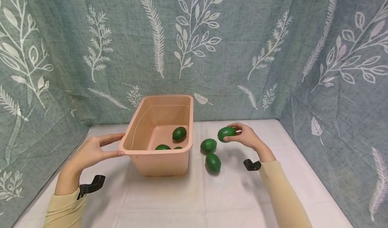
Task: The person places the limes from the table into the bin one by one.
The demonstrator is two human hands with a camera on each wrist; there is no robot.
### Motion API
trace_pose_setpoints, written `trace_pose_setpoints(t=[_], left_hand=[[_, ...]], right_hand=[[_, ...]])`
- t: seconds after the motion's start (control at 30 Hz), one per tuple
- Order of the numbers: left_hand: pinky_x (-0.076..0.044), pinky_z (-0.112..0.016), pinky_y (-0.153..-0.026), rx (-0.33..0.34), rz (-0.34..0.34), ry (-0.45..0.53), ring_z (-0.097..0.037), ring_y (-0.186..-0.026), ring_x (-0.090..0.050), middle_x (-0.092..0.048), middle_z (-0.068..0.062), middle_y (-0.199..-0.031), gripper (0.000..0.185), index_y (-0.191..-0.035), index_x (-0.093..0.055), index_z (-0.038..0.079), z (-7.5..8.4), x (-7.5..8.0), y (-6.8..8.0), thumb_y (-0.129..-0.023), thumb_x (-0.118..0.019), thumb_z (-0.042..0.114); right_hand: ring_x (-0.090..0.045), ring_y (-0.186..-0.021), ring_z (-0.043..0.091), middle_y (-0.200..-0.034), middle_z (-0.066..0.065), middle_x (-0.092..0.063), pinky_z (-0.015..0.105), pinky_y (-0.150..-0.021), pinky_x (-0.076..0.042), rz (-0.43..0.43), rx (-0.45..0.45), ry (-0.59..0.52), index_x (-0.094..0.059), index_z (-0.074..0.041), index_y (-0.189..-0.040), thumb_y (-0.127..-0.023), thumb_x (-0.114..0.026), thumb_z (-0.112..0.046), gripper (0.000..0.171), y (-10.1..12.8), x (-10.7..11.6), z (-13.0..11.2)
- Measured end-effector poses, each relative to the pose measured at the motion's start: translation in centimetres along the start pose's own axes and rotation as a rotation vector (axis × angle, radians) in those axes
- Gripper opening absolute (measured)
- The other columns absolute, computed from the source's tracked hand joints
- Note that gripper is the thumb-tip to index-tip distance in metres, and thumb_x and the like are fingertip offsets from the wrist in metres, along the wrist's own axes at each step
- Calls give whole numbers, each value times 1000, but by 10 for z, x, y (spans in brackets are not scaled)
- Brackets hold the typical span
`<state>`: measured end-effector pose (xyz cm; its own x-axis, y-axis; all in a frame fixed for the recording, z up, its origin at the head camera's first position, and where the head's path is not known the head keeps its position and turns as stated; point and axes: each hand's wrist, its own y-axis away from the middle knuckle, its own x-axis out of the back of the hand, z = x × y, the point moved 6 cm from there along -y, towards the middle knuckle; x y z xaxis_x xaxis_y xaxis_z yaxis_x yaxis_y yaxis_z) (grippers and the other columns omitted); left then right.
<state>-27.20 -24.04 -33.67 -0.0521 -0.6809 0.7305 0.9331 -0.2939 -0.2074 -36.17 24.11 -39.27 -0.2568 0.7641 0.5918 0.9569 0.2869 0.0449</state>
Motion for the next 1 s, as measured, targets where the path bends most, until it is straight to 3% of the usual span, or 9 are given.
trace_pose_setpoints(t=[0.5,1.0], left_hand=[[-44,-55,-98,1,1,-7,-35,-125,-52,-59,-6,-132,66,-133,-57,17,0,0,0,-76,-77,45],[-44,-56,-98,-8,0,-1,-35,-125,-52,-59,-6,-132,66,-133,-57,16,-2,0,-1,-77,-76,44]], right_hand=[[-60,-110,31,-127,14,-55,44,-89,-52,-17,90,65,-53,-15,-132,-80,-75,-41,63,-23,9,-74],[-61,-103,24,-122,9,-57,40,-84,-55,-79,154,91,-56,-18,-128,-76,-77,-47,63,-41,-2,-139]])
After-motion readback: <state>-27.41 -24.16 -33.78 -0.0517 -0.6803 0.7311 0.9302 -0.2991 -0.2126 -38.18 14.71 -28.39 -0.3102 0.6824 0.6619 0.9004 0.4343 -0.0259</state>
